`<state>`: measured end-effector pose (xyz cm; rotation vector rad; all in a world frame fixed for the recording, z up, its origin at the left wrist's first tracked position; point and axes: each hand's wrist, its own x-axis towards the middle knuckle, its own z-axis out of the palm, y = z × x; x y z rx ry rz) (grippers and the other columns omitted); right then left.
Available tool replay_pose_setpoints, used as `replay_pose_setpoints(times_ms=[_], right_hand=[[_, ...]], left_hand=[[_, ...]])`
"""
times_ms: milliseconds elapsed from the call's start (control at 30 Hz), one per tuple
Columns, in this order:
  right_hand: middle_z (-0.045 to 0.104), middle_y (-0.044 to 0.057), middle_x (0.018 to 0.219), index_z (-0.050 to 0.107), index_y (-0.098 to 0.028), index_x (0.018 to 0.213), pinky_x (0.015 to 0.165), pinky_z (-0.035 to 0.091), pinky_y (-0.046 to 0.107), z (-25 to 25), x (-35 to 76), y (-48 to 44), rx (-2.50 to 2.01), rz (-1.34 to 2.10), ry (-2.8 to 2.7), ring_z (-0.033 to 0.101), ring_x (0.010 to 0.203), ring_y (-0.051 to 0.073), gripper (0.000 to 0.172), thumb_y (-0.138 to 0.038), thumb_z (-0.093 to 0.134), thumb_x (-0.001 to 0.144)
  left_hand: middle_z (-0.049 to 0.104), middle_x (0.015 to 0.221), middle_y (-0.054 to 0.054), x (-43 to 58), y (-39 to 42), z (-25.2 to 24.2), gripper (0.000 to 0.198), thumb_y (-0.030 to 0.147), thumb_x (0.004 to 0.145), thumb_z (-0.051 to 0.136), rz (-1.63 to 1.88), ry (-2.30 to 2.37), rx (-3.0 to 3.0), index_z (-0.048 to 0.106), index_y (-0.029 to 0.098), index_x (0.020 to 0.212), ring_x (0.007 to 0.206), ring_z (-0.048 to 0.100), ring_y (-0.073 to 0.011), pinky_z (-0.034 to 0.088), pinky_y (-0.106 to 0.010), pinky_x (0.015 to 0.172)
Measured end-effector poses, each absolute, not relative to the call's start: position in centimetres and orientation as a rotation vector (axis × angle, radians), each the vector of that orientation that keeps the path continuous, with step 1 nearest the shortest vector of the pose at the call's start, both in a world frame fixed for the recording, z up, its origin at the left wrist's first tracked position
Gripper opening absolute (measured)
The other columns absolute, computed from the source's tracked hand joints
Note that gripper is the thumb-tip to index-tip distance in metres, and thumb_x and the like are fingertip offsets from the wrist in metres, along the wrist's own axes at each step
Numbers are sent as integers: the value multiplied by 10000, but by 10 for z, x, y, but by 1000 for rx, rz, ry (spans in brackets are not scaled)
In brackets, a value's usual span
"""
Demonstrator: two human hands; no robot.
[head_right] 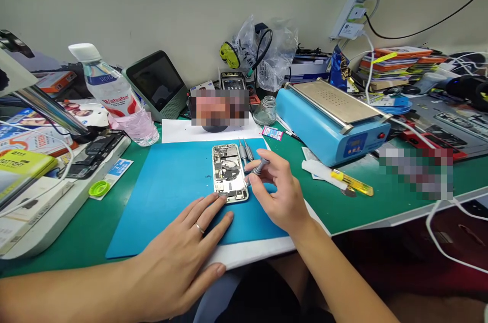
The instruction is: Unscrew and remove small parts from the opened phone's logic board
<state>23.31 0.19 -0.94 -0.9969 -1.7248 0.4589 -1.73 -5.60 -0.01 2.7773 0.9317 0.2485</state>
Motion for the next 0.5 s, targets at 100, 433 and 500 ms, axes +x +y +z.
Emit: replay_pose_setpoints(times_ms=[100, 433, 500], right_hand=[[774, 27, 1089, 459, -291, 1422, 740, 681, 310, -9, 233, 2, -1006, 448, -1739, 799, 854, 165, 472, -154, 622, 1001], [793, 60, 1107, 460, -279, 1429, 748, 693, 314, -4, 233, 3, -1015, 379, -1783, 812, 851, 181, 460, -178, 626, 1012], [795, 56, 1105, 458, -282, 1432, 751, 694, 307, -5, 232, 3, -1007, 358, -1796, 809, 841, 172, 462, -178, 624, 1014]], left_hand=[[278, 1723, -204, -18, -55, 1, 651, 516, 1111, 417, 237, 931, 2774, 363, 146, 1644, 1609, 218, -389, 323, -583, 1271], [260, 1725, -210, -20, -51, -3, 691, 469, 1072, 514, 233, 903, 2788, 324, 156, 1658, 1610, 213, -388, 325, -569, 1270], [257, 1725, -213, -20, -52, -4, 699, 467, 1069, 515, 238, 901, 2790, 315, 155, 1662, 1610, 209, -391, 322, -573, 1270]])
